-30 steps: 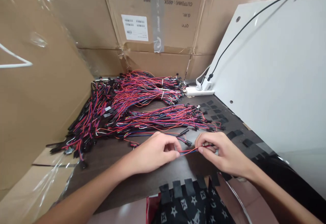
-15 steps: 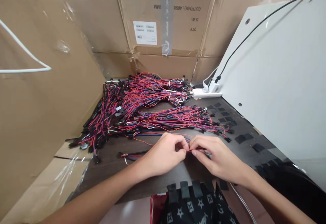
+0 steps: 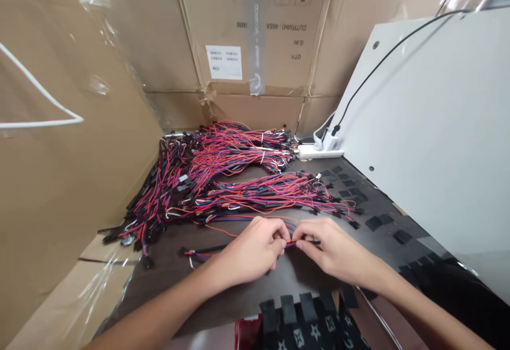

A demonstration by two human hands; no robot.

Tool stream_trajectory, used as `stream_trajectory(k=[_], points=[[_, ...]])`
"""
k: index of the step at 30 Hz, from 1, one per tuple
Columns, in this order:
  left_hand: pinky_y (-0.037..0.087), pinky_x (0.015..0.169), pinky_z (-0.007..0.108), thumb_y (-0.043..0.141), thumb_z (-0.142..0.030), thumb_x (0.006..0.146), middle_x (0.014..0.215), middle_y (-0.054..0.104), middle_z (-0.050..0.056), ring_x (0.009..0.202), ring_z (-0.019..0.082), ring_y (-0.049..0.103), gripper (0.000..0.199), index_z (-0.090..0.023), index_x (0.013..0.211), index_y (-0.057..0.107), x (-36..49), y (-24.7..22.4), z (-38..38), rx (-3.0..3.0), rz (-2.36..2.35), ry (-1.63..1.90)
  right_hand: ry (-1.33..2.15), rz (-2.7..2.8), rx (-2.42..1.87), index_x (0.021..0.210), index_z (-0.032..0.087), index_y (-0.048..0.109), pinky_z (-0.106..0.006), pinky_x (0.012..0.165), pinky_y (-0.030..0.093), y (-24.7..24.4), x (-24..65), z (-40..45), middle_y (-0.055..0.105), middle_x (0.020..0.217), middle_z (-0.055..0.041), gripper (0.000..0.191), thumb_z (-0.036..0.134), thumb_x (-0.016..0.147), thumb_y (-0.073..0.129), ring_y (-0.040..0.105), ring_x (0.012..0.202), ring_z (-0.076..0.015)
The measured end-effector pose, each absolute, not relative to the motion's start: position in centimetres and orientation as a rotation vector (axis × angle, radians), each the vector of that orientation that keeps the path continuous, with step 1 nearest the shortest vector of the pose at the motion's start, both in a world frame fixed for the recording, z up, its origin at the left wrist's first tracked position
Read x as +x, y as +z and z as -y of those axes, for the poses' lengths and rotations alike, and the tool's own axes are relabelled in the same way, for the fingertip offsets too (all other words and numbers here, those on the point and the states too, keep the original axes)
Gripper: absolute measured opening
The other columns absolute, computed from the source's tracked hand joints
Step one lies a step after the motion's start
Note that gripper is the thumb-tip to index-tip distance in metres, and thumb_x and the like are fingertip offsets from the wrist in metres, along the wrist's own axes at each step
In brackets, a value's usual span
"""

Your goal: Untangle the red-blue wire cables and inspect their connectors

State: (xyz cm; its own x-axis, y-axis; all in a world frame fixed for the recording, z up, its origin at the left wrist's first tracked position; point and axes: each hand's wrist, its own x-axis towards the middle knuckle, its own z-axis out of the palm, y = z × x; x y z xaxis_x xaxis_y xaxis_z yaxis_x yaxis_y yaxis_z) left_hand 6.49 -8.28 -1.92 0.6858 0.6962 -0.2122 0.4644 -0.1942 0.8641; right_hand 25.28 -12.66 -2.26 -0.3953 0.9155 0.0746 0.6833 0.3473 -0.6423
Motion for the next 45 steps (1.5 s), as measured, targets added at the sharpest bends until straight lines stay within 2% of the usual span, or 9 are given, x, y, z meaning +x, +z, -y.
stream_trajectory(k=[6,10,16,21,27,34,38,45], points=[[0.038,0.042,0.017,0.056,-0.026,0.080,0.055,0.054,-0.005,0.042,0.008,0.052,0.012,-0.014,0.080,0.059,6.8,-2.0,8.4,1.757,-0.881,0.324,0.726,2.121,-1.402,0.071,0.017,0.054,-0.024,0.063,0.036,-2.6,25.0,12.6,0.060,0.072,-0.0011,0.015,0.008,0.081,0.049,0.054,0.068,-0.0139],[0.038,0.042,0.016,0.049,-0.019,0.082,0.049,0.053,-0.006,0.037,0.006,0.048,0.011,-0.015,0.075,0.056,6.9,-2.1,8.4,1.807,-0.909,0.313,0.696,2.108,-1.413,0.069,0.017,0.052,-0.024,0.060,0.033,-2.5,24.3,12.7,0.059,0.068,-0.0010,0.015,0.008,0.080,0.047,0.050,0.063,-0.0131],[0.039,0.043,0.017,0.043,-0.016,0.083,0.048,0.053,-0.004,0.040,0.009,0.052,0.014,-0.015,0.075,0.053,6.6,-1.9,8.1,1.829,-0.913,0.254,0.814,2.094,-1.489,0.073,0.018,0.053,-0.023,0.055,0.029,-2.6,24.2,12.5,0.054,0.058,0.0022,0.012,0.012,0.082,0.047,0.044,0.054,-0.0114],[0.041,0.046,0.017,0.039,-0.012,0.081,0.060,0.058,-0.002,0.048,0.009,0.057,0.015,-0.016,0.079,0.054,6.3,-2.3,7.9,1.832,-0.902,0.235,0.897,2.115,-1.460,0.079,0.017,0.056,-0.023,0.059,0.032,-2.6,24.8,12.6,0.054,0.062,0.0024,0.012,0.013,0.086,0.046,0.046,0.058,-0.0112],[0.038,0.042,0.018,0.041,-0.015,0.082,0.053,0.050,-0.004,0.042,0.009,0.051,0.013,-0.015,0.076,0.052,6.3,-1.3,7.6,1.801,-0.935,0.091,1.045,2.197,-1.465,0.084,0.018,0.059,-0.023,0.060,0.034,-2.0,25.8,12.2,0.057,0.065,0.0025,0.011,0.014,0.088,0.049,0.049,0.057,-0.0102],[0.037,0.043,0.017,0.040,-0.013,0.081,0.061,0.057,-0.002,0.043,0.008,0.052,0.014,-0.015,0.077,0.053,5.2,0.0,6.6,1.855,-0.870,-0.128,1.070,2.326,-1.395,0.084,0.018,0.062,-0.022,0.061,0.036,-1.7,26.9,11.2,0.059,0.065,0.0021,0.012,0.014,0.088,0.051,0.052,0.060,-0.0104],[0.037,0.044,0.017,0.040,-0.015,0.081,0.062,0.056,-0.001,0.043,0.007,0.046,0.015,-0.014,0.077,0.055,5.1,-0.3,6.2,1.868,-0.861,-0.075,1.051,2.300,-1.363,0.082,0.016,0.060,-0.021,0.059,0.036,-1.5,27.0,11.2,0.059,0.063,0.0020,0.013,0.011,0.086,0.050,0.053,0.059,-0.0104],[0.036,0.051,0.018,0.043,-0.016,0.084,0.063,0.056,-0.002,0.052,0.008,0.047,0.016,-0.014,0.084,0.060,5.7,-0.4,6.6,1.929,-0.870,0.089,0.970,2.234,-1.425,0.080,0.016,0.060,-0.023,0.057,0.036,-1.4,27.0,11.8,0.059,0.061,0.0014,0.013,0.016,0.087,0.048,0.052,0.056,-0.0109]])
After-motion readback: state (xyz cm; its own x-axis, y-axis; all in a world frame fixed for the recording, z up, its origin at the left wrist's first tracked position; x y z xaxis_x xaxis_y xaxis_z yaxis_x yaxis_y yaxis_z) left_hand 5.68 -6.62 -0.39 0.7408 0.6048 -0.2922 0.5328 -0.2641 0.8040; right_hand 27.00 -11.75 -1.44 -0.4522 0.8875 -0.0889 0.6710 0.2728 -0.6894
